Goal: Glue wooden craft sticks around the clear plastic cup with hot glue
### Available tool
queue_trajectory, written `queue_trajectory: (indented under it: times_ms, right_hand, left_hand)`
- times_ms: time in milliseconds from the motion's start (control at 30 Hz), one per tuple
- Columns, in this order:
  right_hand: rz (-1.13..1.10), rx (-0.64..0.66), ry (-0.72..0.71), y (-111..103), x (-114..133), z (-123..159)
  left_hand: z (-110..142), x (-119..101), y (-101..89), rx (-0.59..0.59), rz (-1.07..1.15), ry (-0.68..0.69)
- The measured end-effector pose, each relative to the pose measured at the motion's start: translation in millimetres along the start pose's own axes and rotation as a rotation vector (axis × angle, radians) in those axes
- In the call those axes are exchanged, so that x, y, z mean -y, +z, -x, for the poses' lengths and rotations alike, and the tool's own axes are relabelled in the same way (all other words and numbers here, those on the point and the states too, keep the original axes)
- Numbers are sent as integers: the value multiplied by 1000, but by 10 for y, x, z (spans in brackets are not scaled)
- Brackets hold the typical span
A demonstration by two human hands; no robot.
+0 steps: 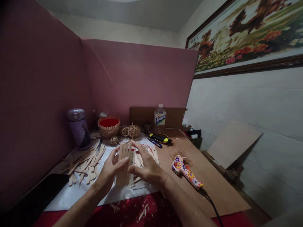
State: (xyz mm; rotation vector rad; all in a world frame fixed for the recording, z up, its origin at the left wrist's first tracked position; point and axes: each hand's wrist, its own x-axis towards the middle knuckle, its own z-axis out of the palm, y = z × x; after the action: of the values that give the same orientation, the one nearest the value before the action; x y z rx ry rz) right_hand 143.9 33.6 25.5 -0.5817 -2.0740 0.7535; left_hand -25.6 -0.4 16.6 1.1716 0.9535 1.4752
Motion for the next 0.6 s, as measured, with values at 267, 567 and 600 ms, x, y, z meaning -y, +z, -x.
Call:
queue_trajectory:
  times_ms: [267, 567, 600]
  right_hand:
    - [-378, -165, 141, 143, -145, -35]
    - [-432, -188, 106, 198, -176, -45]
    - [-430, -191, 104, 204, -176, -46]
  left_hand:
    - [-3, 47, 35, 81, 165, -54]
    - [-33, 72, 48, 54, 274, -106]
    - [-28, 65, 50, 51, 268, -97]
